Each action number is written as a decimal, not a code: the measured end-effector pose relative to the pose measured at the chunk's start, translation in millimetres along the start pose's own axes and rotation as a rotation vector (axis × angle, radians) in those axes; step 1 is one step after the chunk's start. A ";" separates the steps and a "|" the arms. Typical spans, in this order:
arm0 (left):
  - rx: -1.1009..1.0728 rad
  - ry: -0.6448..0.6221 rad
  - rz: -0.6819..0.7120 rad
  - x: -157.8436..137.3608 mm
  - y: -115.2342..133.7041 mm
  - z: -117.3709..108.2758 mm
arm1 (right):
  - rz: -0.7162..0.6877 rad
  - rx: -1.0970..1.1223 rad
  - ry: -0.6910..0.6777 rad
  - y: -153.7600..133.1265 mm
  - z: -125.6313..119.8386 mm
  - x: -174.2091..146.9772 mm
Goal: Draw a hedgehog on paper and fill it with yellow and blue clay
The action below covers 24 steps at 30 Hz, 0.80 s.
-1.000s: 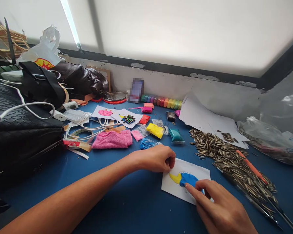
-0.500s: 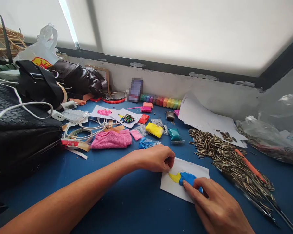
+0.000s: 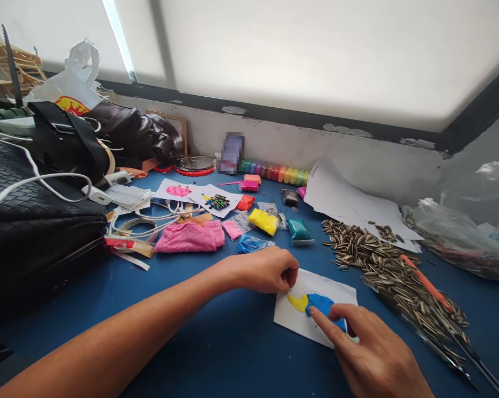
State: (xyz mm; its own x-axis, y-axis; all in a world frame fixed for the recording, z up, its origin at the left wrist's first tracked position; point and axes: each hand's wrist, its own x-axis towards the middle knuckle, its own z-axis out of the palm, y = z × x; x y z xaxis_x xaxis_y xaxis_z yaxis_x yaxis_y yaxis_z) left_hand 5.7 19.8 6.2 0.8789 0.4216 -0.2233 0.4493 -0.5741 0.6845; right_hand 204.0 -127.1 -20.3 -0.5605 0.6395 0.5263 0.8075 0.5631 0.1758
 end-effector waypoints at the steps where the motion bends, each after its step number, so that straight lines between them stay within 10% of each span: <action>1: 0.001 -0.001 0.000 0.0 -0.1 0.0 | 0.004 -0.002 0.003 -0.2 0.4 0.2; 24: 0.011 -0.002 0.006 0.8 -1.7 0.5 | 0.001 0.028 -0.093 1.5 7.0 -9.9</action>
State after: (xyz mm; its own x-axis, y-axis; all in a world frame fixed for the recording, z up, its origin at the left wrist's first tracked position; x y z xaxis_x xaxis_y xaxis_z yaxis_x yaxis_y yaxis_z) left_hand 5.8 20.7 4.5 0.8820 0.4168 -0.2200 0.4454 -0.5845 0.6782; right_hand 209.4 -128.9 -31.0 -0.5754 0.6851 0.4466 0.8034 0.5758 0.1517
